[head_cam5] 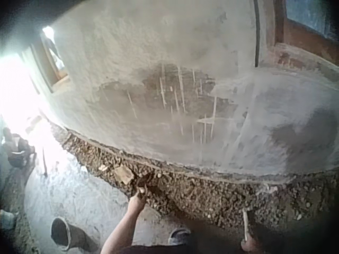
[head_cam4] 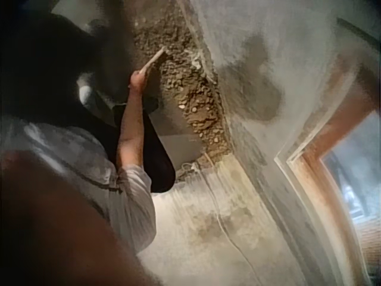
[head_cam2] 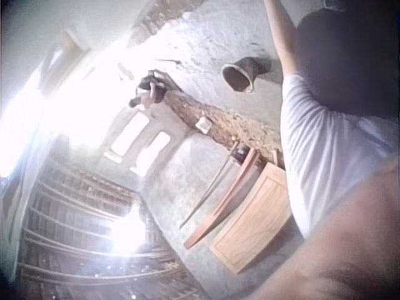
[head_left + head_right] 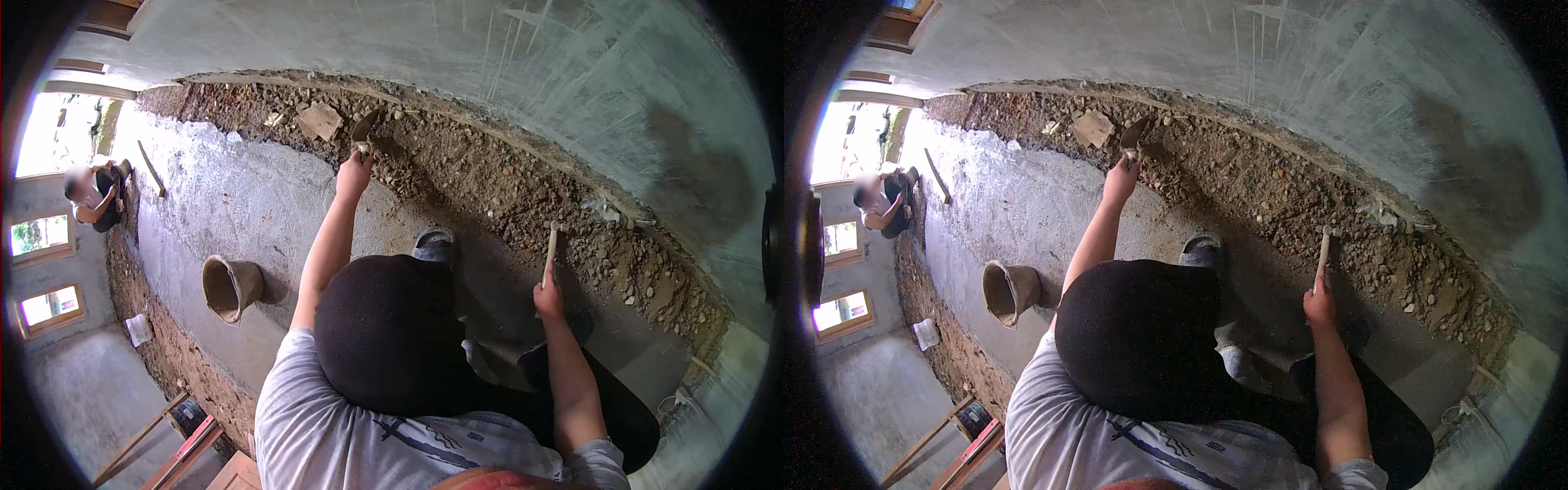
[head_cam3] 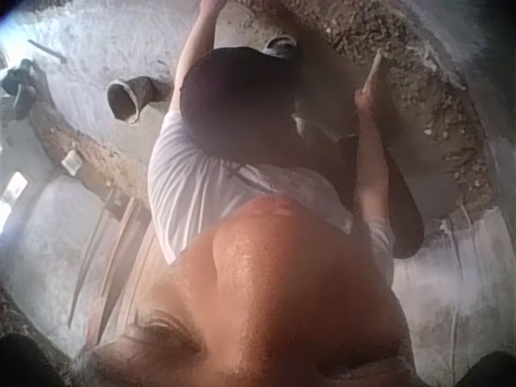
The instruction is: Repairing a concrete floor or wall joint using a trowel and hammer.
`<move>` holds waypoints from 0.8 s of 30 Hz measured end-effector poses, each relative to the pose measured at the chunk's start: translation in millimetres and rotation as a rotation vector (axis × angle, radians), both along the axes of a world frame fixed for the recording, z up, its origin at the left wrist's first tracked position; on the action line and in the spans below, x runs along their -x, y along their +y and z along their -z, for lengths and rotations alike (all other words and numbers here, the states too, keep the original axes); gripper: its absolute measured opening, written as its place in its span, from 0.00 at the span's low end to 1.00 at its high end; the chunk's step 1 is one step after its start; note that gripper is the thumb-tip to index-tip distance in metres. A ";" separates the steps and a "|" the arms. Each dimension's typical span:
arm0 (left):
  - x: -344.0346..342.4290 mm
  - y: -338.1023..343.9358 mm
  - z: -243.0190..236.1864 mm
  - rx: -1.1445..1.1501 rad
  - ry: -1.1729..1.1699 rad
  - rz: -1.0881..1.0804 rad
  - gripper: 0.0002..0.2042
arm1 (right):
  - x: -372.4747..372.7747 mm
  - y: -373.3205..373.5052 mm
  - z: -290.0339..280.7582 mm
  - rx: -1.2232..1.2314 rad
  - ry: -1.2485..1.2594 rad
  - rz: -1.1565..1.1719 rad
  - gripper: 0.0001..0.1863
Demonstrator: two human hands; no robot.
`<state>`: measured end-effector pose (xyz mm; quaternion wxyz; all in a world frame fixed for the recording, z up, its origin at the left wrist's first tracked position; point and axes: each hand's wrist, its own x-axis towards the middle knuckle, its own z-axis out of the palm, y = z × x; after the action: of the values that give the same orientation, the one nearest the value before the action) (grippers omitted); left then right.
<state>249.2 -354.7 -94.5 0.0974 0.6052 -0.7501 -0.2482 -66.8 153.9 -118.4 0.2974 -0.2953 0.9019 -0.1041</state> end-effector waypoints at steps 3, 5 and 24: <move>-3.4 7.6 -3.0 -0.028 -0.028 -0.028 0.22 | -6.1 -6.8 -10.5 -0.089 -0.054 0.032 0.47; -7.4 11.3 -3.9 0.016 -0.055 -0.015 0.23 | -8.1 -12.8 -19.4 -0.096 -0.072 0.024 0.47; -33.6 59.6 0.0 -0.026 0.147 -0.102 0.23 | -21.4 -119.1 -86.1 -0.206 -0.013 -0.137 0.29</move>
<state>282.8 -295.1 -94.6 0.1569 0.6239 -0.7060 -0.2962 -45.4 34.7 -32.3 0.3385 -0.3234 0.8836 0.0077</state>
